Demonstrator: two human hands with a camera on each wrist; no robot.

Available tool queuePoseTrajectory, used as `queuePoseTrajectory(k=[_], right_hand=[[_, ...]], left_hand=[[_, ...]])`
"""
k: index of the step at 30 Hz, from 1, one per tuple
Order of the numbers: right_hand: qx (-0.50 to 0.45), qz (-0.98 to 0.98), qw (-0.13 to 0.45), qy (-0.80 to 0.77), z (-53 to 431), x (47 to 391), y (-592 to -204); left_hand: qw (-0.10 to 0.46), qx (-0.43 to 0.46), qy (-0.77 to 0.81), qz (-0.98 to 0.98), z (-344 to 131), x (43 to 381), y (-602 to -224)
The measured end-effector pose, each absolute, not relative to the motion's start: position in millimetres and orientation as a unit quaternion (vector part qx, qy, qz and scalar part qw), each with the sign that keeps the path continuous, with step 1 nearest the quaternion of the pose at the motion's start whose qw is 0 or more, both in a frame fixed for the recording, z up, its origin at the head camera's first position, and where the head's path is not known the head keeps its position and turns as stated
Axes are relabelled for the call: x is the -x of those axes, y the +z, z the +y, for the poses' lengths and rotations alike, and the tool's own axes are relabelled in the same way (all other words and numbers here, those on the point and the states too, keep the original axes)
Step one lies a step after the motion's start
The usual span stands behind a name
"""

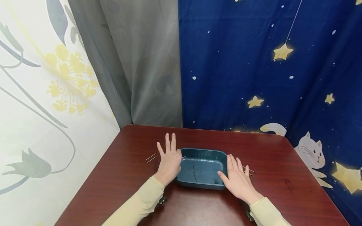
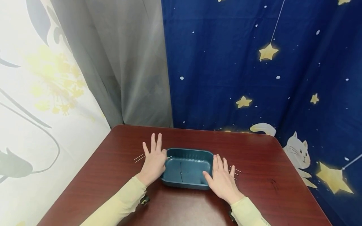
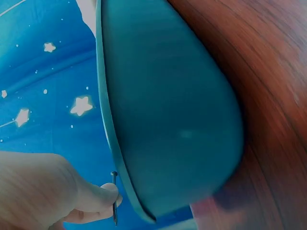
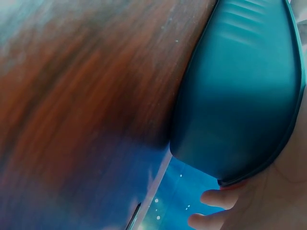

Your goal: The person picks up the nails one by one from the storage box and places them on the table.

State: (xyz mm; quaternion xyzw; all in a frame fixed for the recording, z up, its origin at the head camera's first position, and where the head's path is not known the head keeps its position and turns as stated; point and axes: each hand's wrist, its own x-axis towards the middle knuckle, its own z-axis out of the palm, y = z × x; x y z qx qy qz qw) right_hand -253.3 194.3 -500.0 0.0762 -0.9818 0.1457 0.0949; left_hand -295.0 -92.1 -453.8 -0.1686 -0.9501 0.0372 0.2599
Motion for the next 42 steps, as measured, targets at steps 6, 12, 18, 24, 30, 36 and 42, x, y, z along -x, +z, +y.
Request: queuePoseTrajectory(k=[6,12,18,24,30,36,42], right_hand=[[-0.075,-0.982,0.093,0.143,194,253,-500],[-0.073,-0.983,0.094,0.137,193,254,-499],[-0.072,-0.983,0.094,0.139,192,253,-497],[-0.071,-0.984,0.089,0.14,192,252,-497],[-0.076,-0.982,0.097,0.142,191,254,-495],[-0.074,-0.982,0.1,0.14,192,254,-493],[-0.074,-0.982,0.1,0.141,191,252,-496]], left_hand=[[0.272,0.165,0.044,-0.947,-114,299,-458],[0.274,0.159,0.029,-0.948,-133,302,-470],[0.281,0.153,0.018,-0.947,-149,304,-479],[0.267,0.152,0.015,-0.952,-168,308,-485],[0.24,0.155,0.008,-0.958,-188,317,-487],[0.216,0.144,0.004,-0.966,-202,323,-494],[0.198,0.133,-0.018,-0.971,-210,326,-502]])
